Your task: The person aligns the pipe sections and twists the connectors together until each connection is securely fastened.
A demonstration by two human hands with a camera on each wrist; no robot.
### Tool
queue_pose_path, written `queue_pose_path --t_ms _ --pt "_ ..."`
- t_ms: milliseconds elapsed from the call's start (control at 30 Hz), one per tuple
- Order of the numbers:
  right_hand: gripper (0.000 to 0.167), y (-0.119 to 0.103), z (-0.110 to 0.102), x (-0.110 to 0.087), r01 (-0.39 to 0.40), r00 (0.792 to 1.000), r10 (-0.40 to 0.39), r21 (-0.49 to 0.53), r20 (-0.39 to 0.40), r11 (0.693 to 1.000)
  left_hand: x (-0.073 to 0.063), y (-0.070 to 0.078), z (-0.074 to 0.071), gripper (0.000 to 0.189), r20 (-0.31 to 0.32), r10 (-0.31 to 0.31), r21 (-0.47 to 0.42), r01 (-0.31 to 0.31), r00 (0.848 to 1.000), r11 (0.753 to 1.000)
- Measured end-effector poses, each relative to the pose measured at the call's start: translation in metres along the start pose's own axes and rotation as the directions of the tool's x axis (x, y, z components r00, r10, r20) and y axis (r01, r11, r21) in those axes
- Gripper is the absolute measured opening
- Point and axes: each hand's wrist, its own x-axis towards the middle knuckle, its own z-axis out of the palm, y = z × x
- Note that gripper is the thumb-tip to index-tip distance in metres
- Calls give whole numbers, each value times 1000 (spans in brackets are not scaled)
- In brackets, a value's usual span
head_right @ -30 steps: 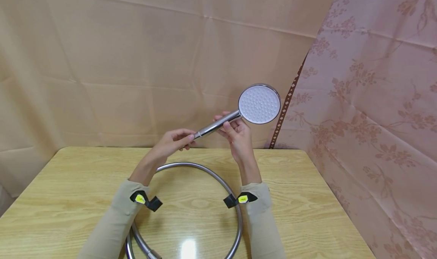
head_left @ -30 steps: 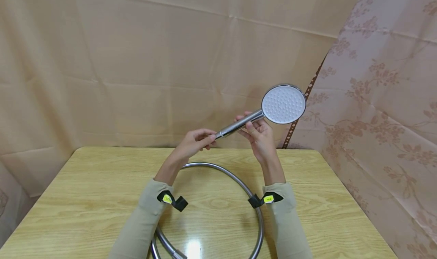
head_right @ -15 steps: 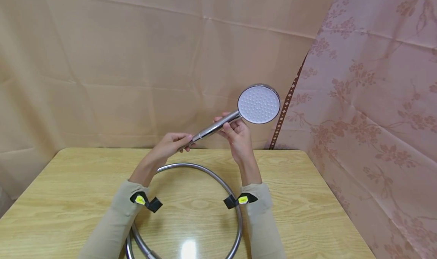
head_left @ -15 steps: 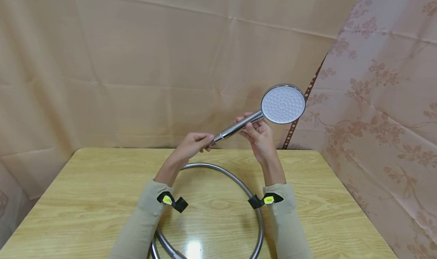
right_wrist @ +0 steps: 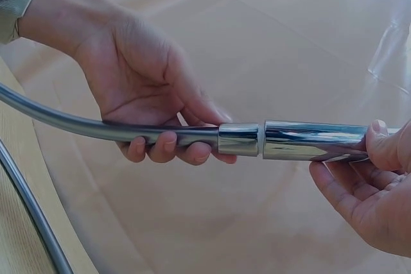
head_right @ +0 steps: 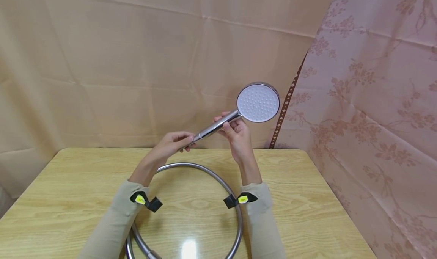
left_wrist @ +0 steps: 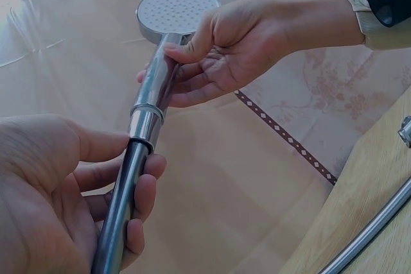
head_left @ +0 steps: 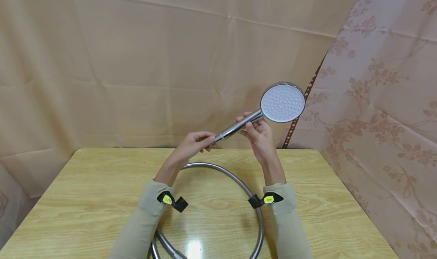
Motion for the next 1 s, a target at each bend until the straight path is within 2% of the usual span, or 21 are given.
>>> queue_pose_path --t_ms 633,1000 --pt "19 1 -1 5 5 1000 -5 14 9 1000 2 0 -1 30 5 29 -25 -29 1000 999" --pt "19 1 -1 4 -16 1000 16 11 -17 1000 6 0 -2 35 -5 -32 3 32 999 999"
